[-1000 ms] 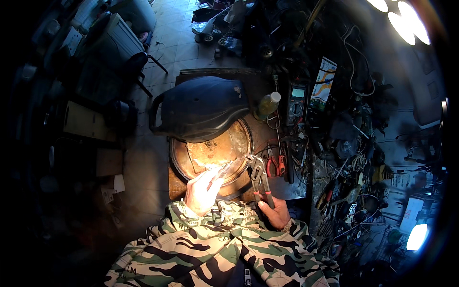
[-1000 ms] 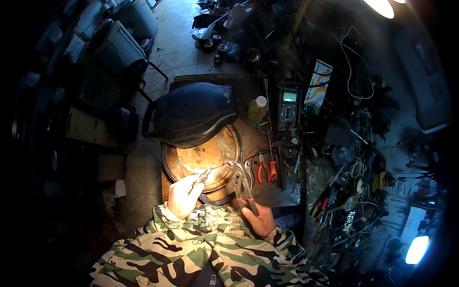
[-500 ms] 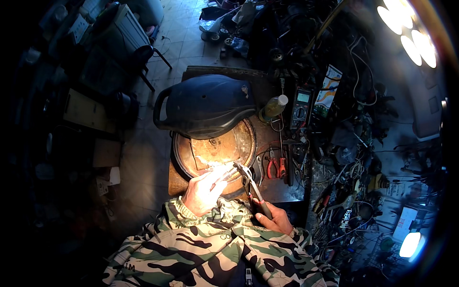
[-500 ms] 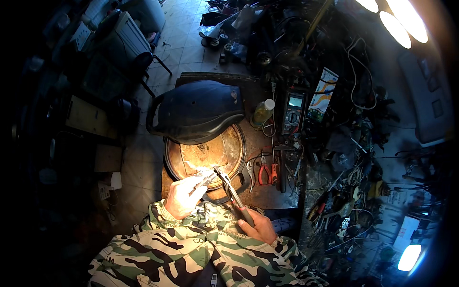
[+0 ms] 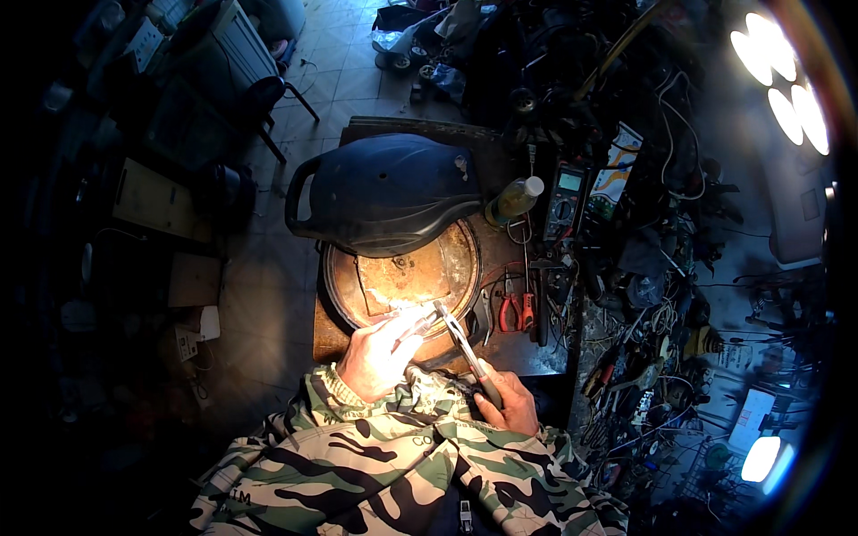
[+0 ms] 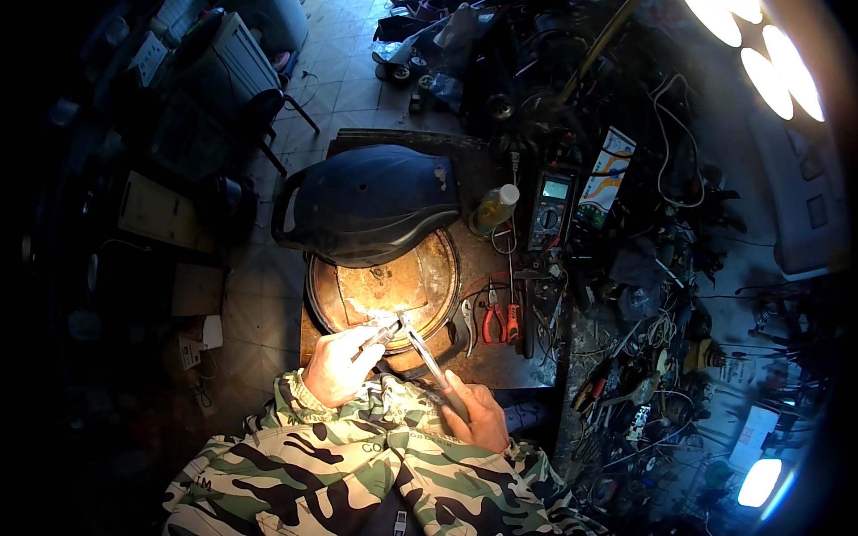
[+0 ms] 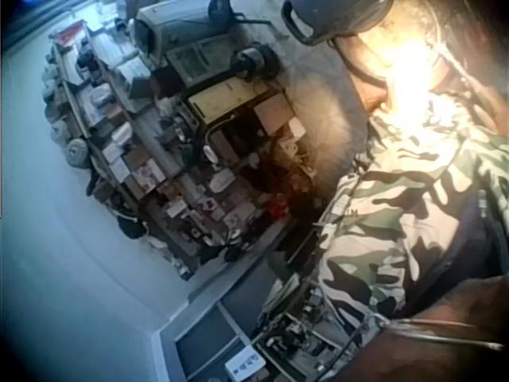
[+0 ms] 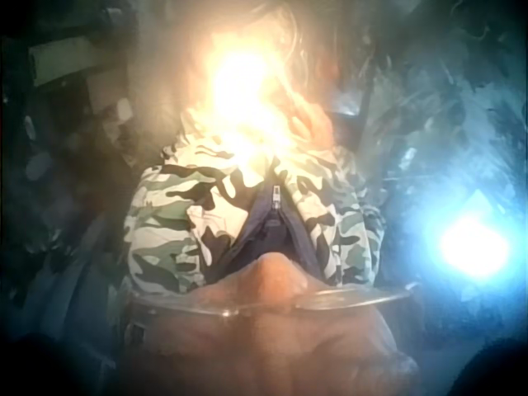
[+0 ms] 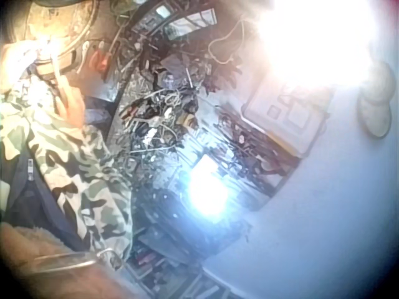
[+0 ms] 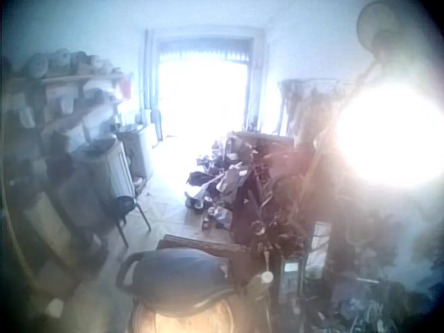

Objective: The person works on a small mechanical component on a cluttered workbench, using pliers and a screwdriver to adjust and tighten parts. They apply liquid from a bottle to the component and continue manipulating it with tools throughout the clip.

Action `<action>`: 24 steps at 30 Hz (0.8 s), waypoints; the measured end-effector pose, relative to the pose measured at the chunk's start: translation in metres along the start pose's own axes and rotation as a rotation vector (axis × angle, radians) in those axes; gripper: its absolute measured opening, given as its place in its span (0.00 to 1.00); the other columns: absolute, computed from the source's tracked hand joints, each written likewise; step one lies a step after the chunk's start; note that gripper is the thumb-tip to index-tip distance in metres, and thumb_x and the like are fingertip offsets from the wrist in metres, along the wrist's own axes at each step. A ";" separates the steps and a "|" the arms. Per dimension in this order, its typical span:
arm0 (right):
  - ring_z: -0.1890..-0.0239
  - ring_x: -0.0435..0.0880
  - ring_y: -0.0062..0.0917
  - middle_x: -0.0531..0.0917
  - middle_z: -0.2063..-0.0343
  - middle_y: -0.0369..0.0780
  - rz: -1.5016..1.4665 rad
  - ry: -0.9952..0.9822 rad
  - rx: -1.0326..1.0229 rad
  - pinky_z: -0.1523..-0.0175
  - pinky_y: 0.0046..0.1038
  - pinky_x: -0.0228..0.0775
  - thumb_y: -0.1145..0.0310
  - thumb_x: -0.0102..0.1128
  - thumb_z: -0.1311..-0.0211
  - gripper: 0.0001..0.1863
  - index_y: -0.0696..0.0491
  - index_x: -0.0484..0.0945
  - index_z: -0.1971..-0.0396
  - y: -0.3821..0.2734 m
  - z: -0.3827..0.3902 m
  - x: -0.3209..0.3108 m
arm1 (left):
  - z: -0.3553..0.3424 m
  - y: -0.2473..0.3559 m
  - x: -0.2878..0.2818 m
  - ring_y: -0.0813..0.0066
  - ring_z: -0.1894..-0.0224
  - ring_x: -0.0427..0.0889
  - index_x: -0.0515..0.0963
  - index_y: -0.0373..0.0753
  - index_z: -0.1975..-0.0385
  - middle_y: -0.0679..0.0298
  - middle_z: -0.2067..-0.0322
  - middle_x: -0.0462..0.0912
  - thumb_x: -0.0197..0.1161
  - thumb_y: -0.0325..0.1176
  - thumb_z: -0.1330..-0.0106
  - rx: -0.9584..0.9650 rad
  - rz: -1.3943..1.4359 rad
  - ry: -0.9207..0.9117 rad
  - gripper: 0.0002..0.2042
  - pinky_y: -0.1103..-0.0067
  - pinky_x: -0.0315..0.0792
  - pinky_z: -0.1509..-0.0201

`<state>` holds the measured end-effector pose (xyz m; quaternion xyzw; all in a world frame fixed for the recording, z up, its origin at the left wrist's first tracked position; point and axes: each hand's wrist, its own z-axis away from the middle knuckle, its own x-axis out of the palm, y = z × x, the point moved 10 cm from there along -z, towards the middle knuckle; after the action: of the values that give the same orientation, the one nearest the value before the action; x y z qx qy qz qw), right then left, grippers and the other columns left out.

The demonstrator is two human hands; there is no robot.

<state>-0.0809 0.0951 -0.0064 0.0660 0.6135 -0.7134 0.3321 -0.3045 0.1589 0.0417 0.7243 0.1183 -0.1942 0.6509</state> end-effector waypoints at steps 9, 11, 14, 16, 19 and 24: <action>0.50 0.84 0.42 0.85 0.51 0.48 0.098 0.117 -0.118 0.41 0.37 0.72 0.77 0.67 0.43 0.32 0.55 0.75 0.35 -0.013 -0.006 -0.007 | -0.007 0.001 -0.002 0.54 0.65 0.87 0.79 0.27 0.53 0.48 0.62 0.84 0.63 0.24 0.32 0.050 -0.041 -0.022 0.11 0.70 0.80 0.61; 0.50 0.85 0.42 0.85 0.51 0.48 0.113 0.132 -0.135 0.41 0.37 0.72 0.77 0.67 0.44 0.32 0.55 0.76 0.35 -0.014 -0.005 -0.008 | -0.005 0.001 -0.002 0.54 0.65 0.87 0.79 0.27 0.53 0.48 0.62 0.84 0.63 0.25 0.32 0.101 -0.077 -0.023 0.11 0.70 0.80 0.61; 0.50 0.85 0.42 0.85 0.51 0.48 0.100 0.153 -0.114 0.41 0.37 0.72 0.78 0.68 0.44 0.32 0.55 0.77 0.36 -0.014 -0.008 -0.009 | -0.010 -0.006 -0.004 0.55 0.66 0.87 0.79 0.28 0.53 0.48 0.64 0.84 0.63 0.26 0.32 -0.003 0.019 -0.034 0.11 0.70 0.79 0.62; 0.51 0.85 0.42 0.85 0.52 0.48 0.089 0.160 -0.098 0.42 0.37 0.72 0.77 0.68 0.44 0.31 0.55 0.77 0.36 -0.012 -0.008 -0.010 | -0.011 -0.008 -0.004 0.55 0.67 0.87 0.79 0.28 0.54 0.48 0.65 0.84 0.64 0.26 0.32 -0.075 0.018 -0.055 0.11 0.70 0.79 0.63; 0.52 0.85 0.42 0.86 0.52 0.47 0.090 0.149 -0.114 0.43 0.37 0.73 0.77 0.68 0.43 0.31 0.54 0.77 0.36 -0.011 -0.010 -0.010 | -0.011 -0.012 -0.003 0.55 0.68 0.87 0.79 0.29 0.54 0.49 0.66 0.85 0.64 0.27 0.32 -0.120 0.022 -0.059 0.10 0.70 0.78 0.64; 0.54 0.85 0.41 0.86 0.56 0.46 0.087 0.146 -0.063 0.45 0.36 0.74 0.76 0.69 0.42 0.30 0.52 0.78 0.36 -0.011 -0.013 -0.011 | -0.014 -0.017 -0.003 0.57 0.66 0.87 0.79 0.30 0.51 0.49 0.63 0.85 0.64 0.27 0.31 -0.097 0.003 -0.070 0.12 0.71 0.79 0.62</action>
<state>-0.0821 0.1113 0.0051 0.1343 0.6547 -0.6720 0.3191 -0.3122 0.1749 0.0292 0.6847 0.1036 -0.2123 0.6894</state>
